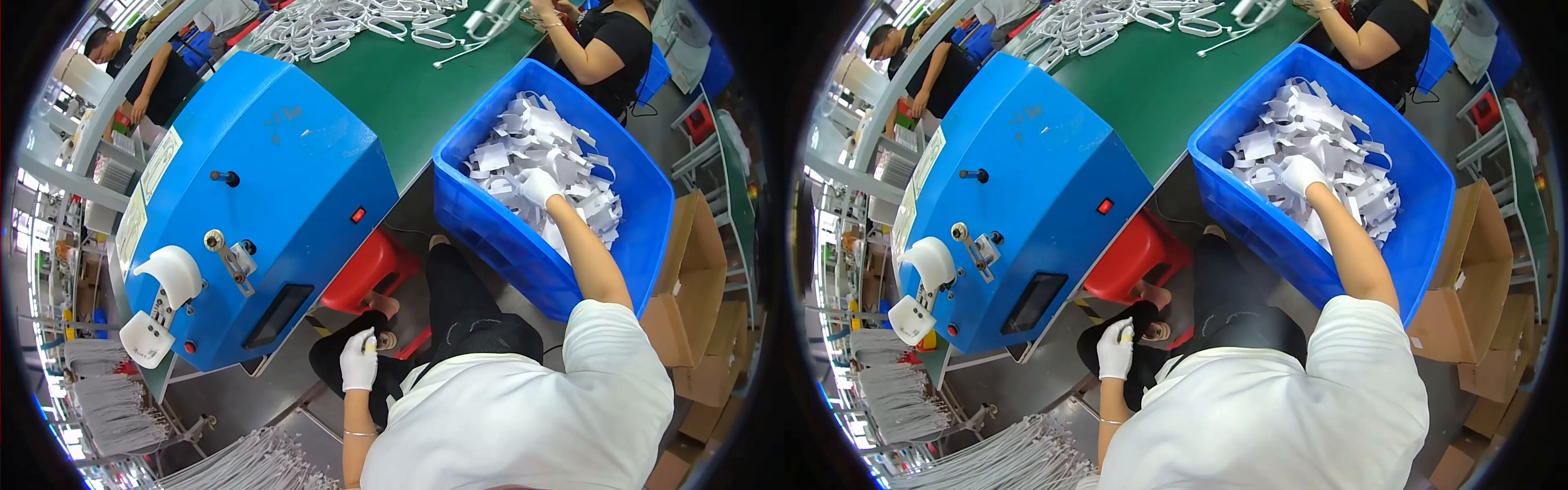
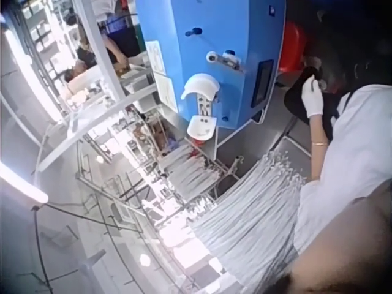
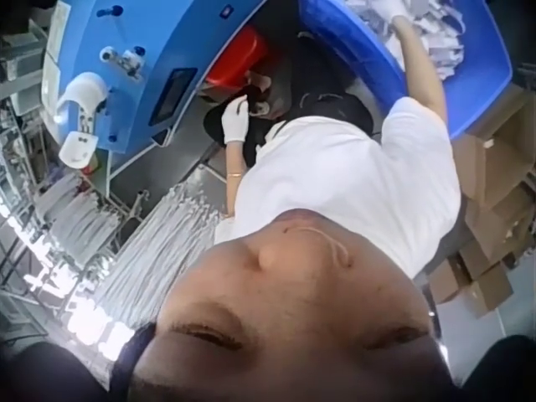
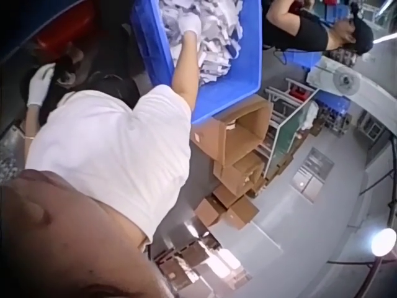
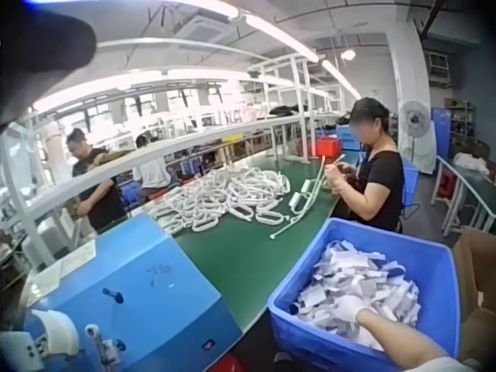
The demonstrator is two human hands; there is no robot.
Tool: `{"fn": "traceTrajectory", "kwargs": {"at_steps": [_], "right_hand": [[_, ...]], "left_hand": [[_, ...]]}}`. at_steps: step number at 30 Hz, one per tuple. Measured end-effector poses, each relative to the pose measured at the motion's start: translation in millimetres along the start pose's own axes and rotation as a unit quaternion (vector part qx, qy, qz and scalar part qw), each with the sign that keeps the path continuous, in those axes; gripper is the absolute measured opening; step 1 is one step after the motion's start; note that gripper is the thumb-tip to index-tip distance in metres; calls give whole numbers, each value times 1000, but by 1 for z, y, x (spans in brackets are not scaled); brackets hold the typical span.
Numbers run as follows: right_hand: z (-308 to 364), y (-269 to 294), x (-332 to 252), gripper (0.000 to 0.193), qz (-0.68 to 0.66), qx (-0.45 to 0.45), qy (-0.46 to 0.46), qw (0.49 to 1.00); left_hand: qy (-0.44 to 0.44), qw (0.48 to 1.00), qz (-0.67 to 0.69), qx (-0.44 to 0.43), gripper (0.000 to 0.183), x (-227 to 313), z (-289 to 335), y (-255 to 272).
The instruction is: Use a machine to coil and tie long white cables into bundles.
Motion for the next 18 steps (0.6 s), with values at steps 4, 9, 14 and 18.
{"fn": "traceTrajectory", "kwargs": {"at_steps": [4,9,14,18], "right_hand": [[-4,23,-1,17,-67,114,44,990],[56,29,-102,11,-523,82,106,842],[158,-11,-219,25,-626,-122,200,744],[205,3,-284,23,-490,-214,326,780]], "left_hand": [[80,995,49,-31,21,-28,16,-11],[-20,994,109,13,22,49,-12,43],[-252,941,141,174,10,176,-38,125],[-362,856,108,353,34,203,-10,211]]}}
Point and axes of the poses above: each hand's wrist, its own z-axis away from the middle knuckle, its own y-axis out of the back of the hand, x = y × z, the point moved 4 cm from there along -z, towards the middle knuckle, and after that the axes turned 14 degrees about -z, right-handed, at the moved point
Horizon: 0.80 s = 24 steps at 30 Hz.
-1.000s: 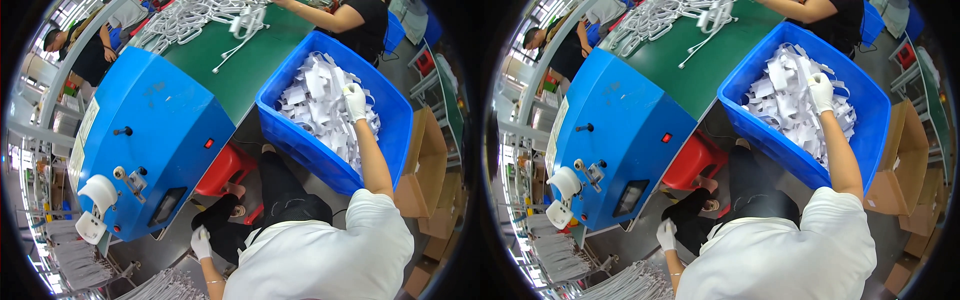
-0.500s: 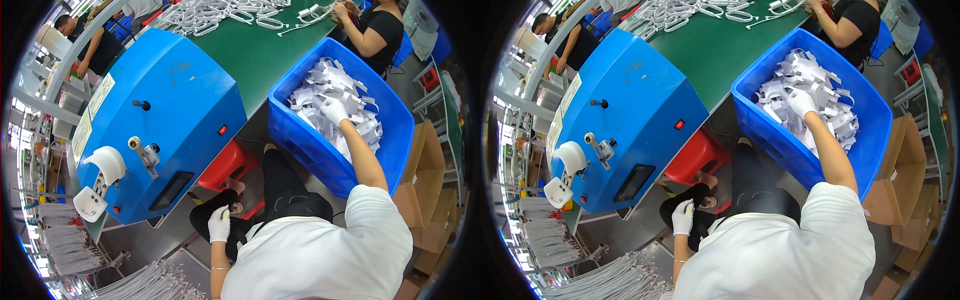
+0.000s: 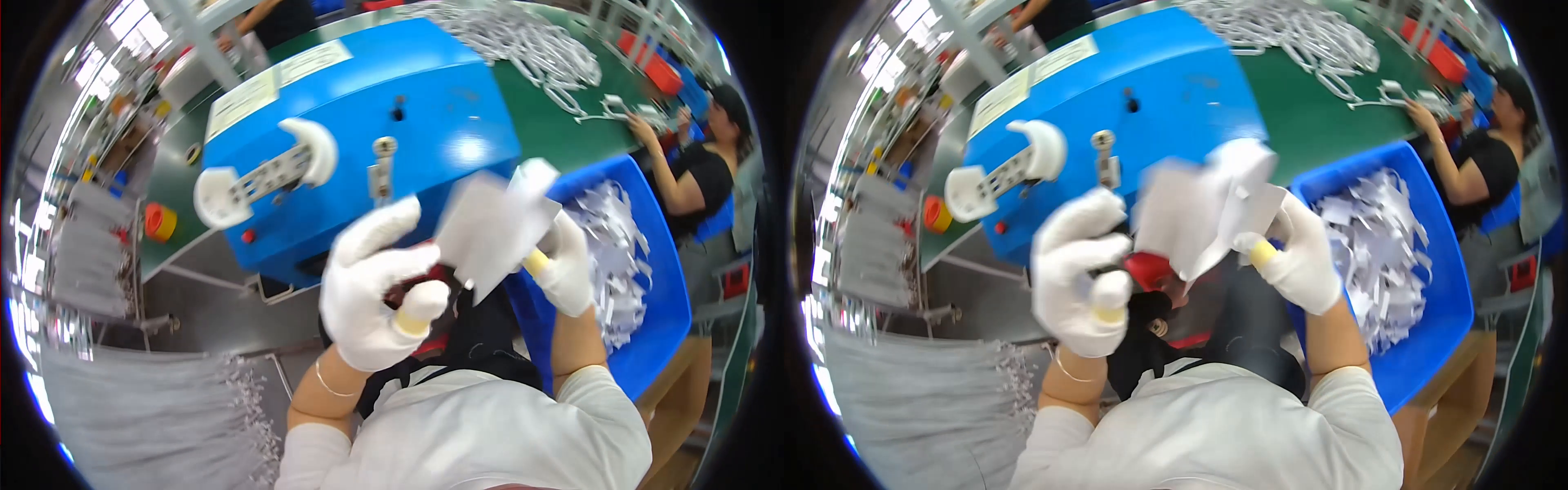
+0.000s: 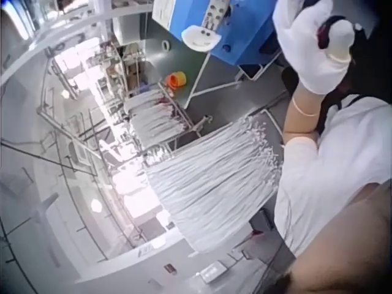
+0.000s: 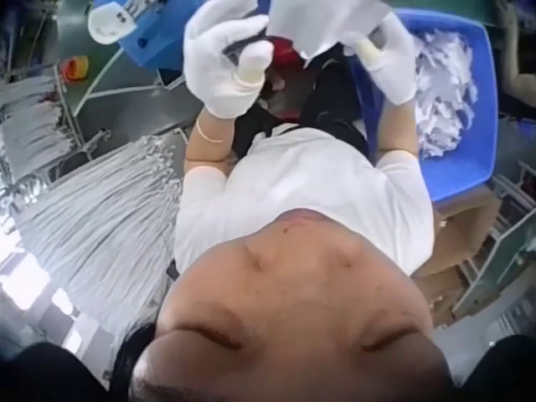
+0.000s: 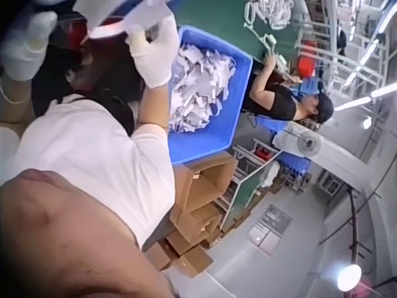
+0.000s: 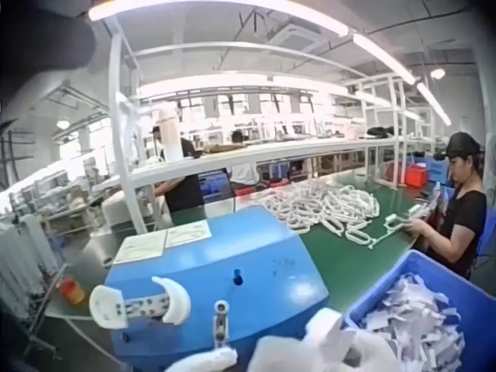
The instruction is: Use a machine to coil and tie long white cables into bundles.
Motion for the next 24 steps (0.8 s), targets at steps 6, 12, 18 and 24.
{"fn": "traceTrajectory", "kwargs": {"at_steps": [6,12,18,24], "right_hand": [[-46,-70,-60,19,234,-236,174,927],[-86,-133,-82,22,226,-251,433,836],[-131,-148,-21,26,137,-193,311,921],[-124,-147,-12,21,71,-146,187,969]], "left_hand": [[107,987,-97,-64,42,14,-28,56],[144,969,-121,160,40,-11,-28,95],[189,922,-266,208,19,-52,-48,123],[219,910,-262,233,14,-75,-36,124]]}}
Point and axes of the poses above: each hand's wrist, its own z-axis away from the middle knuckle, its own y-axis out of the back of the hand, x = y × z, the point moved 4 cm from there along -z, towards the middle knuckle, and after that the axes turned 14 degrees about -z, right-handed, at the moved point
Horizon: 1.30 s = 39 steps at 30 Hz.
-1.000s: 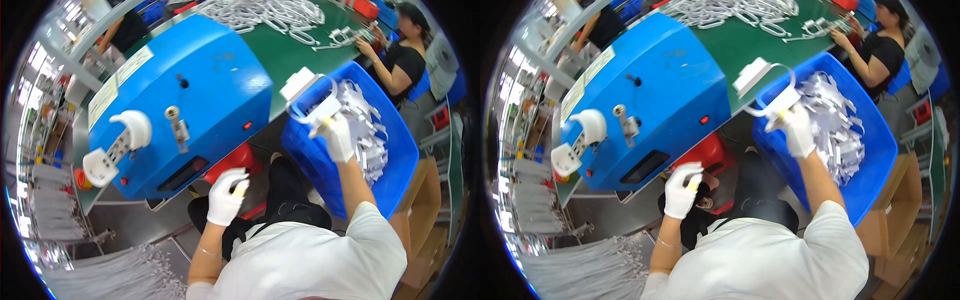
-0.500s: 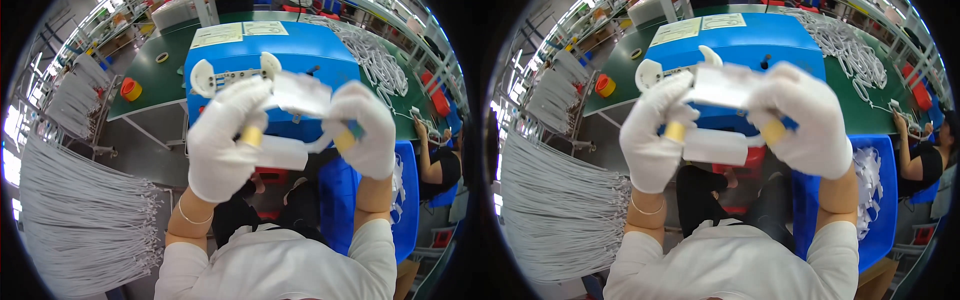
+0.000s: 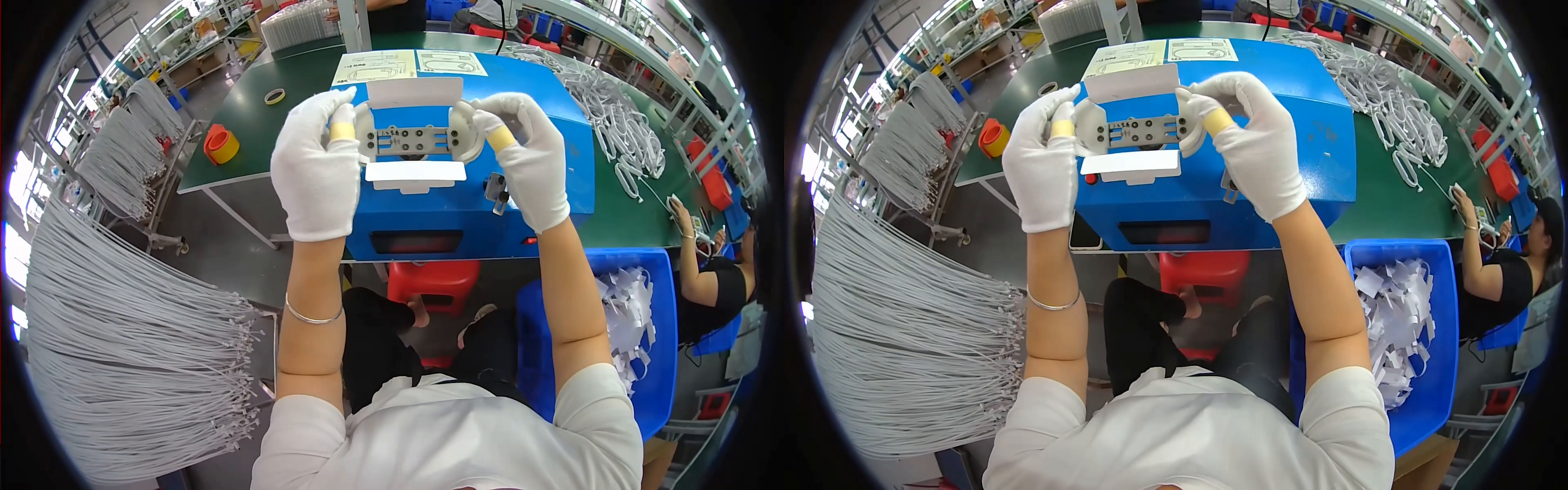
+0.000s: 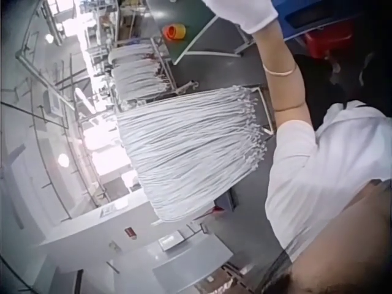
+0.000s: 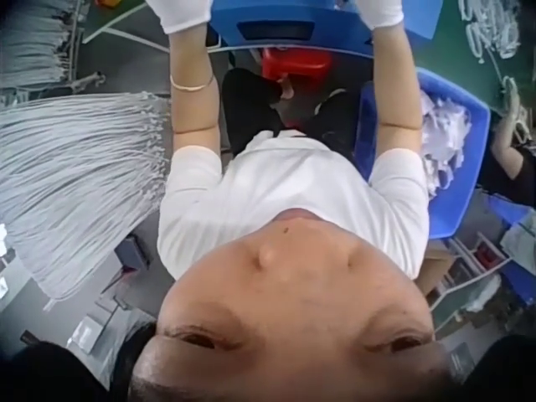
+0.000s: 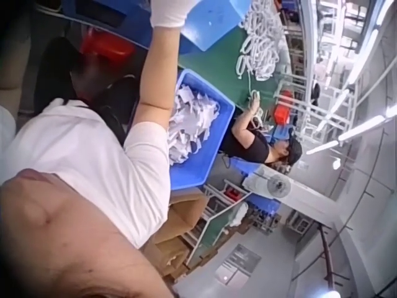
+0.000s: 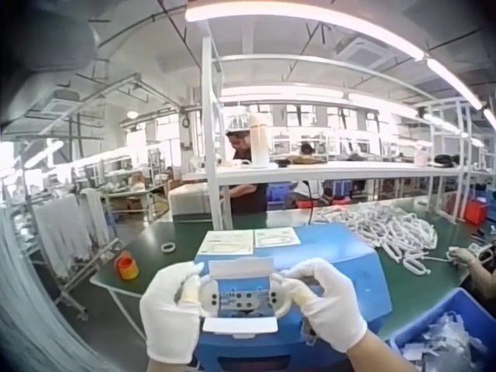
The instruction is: Use a machine to coil and tie long white cables into bundles.
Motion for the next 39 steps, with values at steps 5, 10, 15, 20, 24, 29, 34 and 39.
{"fn": "traceTrajectory", "kwargs": {"at_steps": [5,10,15,20,24,29,34,39], "right_hand": [[7,3,3,25,32,5,-61,998],[0,4,3,25,7,-25,-77,997],[-15,-3,6,31,64,-124,2,990],[37,32,-15,26,199,27,74,977],[100,71,21,30,150,122,-24,981],[161,84,63,30,90,116,-218,965],[185,12,59,17,53,-49,-238,968],[221,-44,54,13,-6,-235,-251,939]], "left_hand": [[-65,996,-43,33,14,-6,19,-8],[-50,997,-25,57,18,-6,32,-15],[-62,993,85,61,26,-18,40,-12],[-209,973,-101,11,34,-27,51,23],[-152,784,-541,-263,18,-142,42,107],[-41,356,-842,-402,20,-227,6,228],[8,434,-773,-463,17,-215,12,207],[-2,597,-556,-578,19,-147,34,152]]}}
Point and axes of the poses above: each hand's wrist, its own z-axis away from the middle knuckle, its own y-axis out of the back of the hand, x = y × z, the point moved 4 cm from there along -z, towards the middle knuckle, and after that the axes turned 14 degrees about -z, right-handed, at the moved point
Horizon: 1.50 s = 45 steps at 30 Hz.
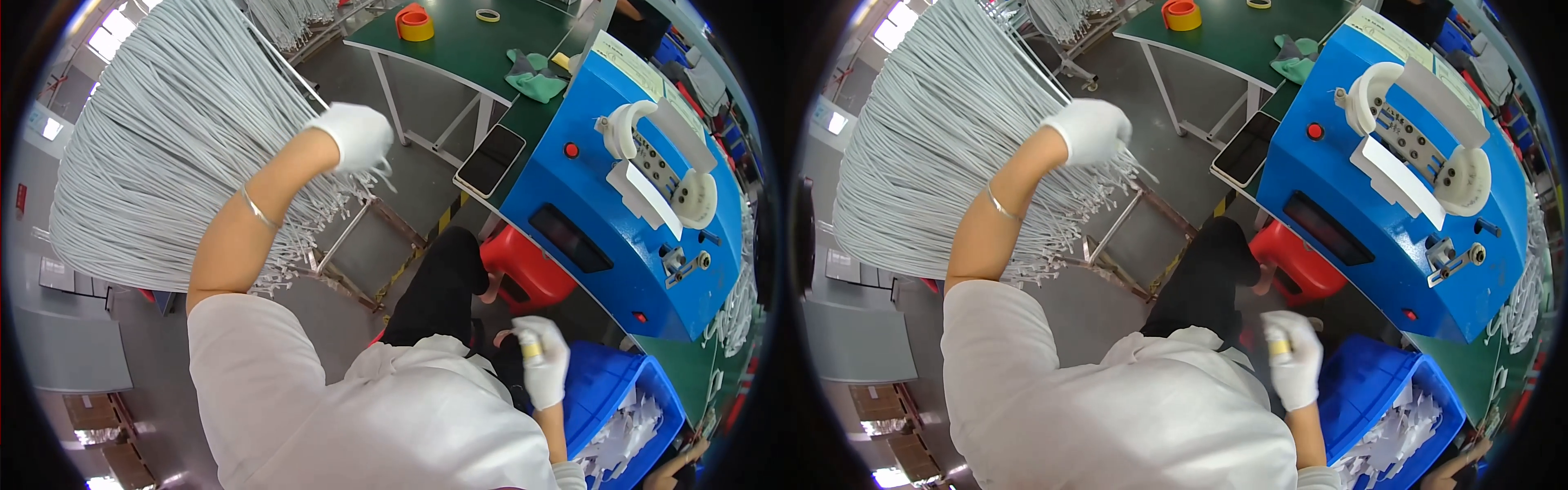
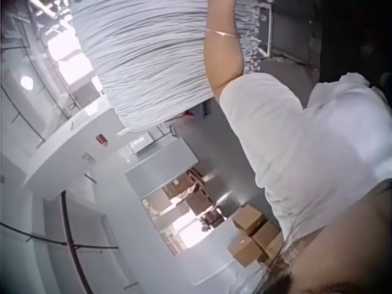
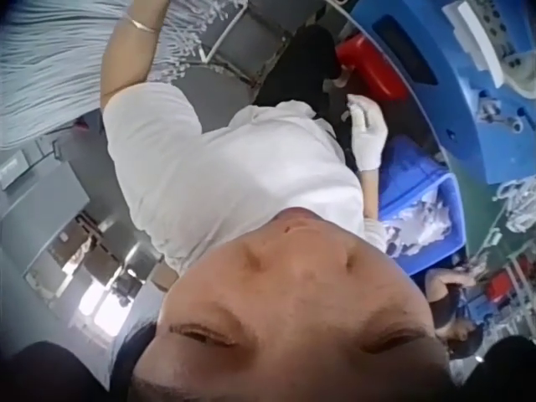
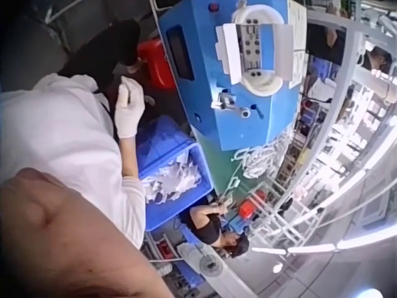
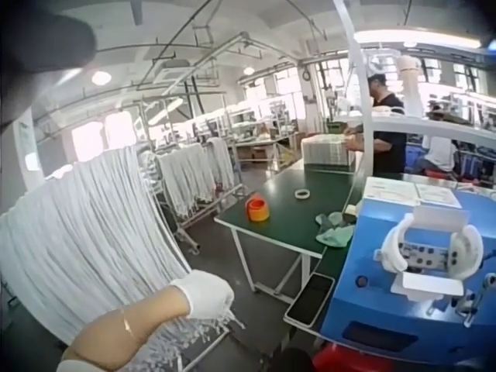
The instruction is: Use a machine to coil and tie long white cables into bundles.
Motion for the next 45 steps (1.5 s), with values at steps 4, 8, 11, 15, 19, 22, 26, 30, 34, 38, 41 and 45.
{"fn": "traceTrajectory", "kwargs": {"at_steps": [4,8,11,15,19,22,26,30,34,38,41,45], "right_hand": [[2,-31,10,31,-58,-134,-14,989],[-6,-23,-5,52,-125,-8,47,991],[-16,-1,-33,43,-89,108,119,983],[-7,13,-30,50,-109,150,79,979],[-7,4,-33,62,-276,191,55,941],[-8,0,-35,56,-280,193,37,940],[-15,10,-39,41,-228,233,196,925],[-30,33,-59,33,-270,282,198,899],[-59,21,-99,33,-123,114,118,979],[-87,11,-92,30,-195,106,-29,975],[-94,12,-81,33,-255,86,-21,963],[-91,9,-77,36,-308,92,-12,947]], "left_hand": [[-174,928,299,136,21,66,28,25],[-211,744,631,-64,13,149,30,4],[-287,640,704,-112,17,213,24,-10],[-355,488,780,-167,18,261,25,-16],[-413,460,770,-156,18,284,33,-8],[-418,496,747,-142,21,287,29,-8],[-426,630,648,-38,23,259,14,6],[-387,709,568,155,21,197,-5,41],[-218,649,681,258,17,137,-14,65],[-99,555,728,389,20,104,-18,96],[-89,533,727,424,18,100,-25,115],[-105,560,651,502,14,107,-42,133]]}}
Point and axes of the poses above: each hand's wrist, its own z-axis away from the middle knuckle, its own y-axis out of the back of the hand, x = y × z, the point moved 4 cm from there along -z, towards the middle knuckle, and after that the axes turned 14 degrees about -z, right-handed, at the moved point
